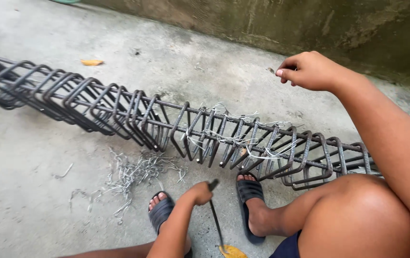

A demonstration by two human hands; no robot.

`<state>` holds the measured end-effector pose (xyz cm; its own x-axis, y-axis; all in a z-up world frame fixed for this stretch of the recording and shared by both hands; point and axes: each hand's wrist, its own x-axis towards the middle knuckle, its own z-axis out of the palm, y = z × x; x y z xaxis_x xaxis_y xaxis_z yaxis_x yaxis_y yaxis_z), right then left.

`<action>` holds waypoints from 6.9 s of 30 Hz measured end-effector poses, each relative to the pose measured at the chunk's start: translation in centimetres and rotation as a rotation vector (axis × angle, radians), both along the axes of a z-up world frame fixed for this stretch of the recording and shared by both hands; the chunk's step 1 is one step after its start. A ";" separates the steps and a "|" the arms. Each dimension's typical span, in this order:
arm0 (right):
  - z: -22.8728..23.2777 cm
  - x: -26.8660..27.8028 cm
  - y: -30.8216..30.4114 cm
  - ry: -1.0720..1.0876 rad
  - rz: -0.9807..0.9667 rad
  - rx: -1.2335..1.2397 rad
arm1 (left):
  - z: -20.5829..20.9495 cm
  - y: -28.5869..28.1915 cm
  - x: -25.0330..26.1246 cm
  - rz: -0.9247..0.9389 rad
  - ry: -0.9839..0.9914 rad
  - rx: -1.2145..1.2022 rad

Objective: Tying rebar intersections with wire using a manual twisting tool

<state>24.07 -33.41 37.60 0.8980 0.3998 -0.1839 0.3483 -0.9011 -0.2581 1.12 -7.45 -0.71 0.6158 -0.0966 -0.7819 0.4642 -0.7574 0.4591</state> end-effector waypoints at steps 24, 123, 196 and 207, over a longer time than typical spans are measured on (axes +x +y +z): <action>0.6 -4.7 0.6 0.175 0.309 0.527 | 50.0 0.6 2.5 -0.306 -1.286 -0.114; 2.7 -7.1 0.4 -0.936 0.451 0.233 | 33.2 0.2 17.6 -0.244 -1.182 -0.046; 0.8 -5.5 2.6 0.083 -0.666 1.585 | 29.6 5.5 13.2 -0.053 -0.441 0.323; -0.8 -4.7 1.1 0.088 -0.635 1.535 | 27.2 6.2 18.4 0.056 -0.615 0.261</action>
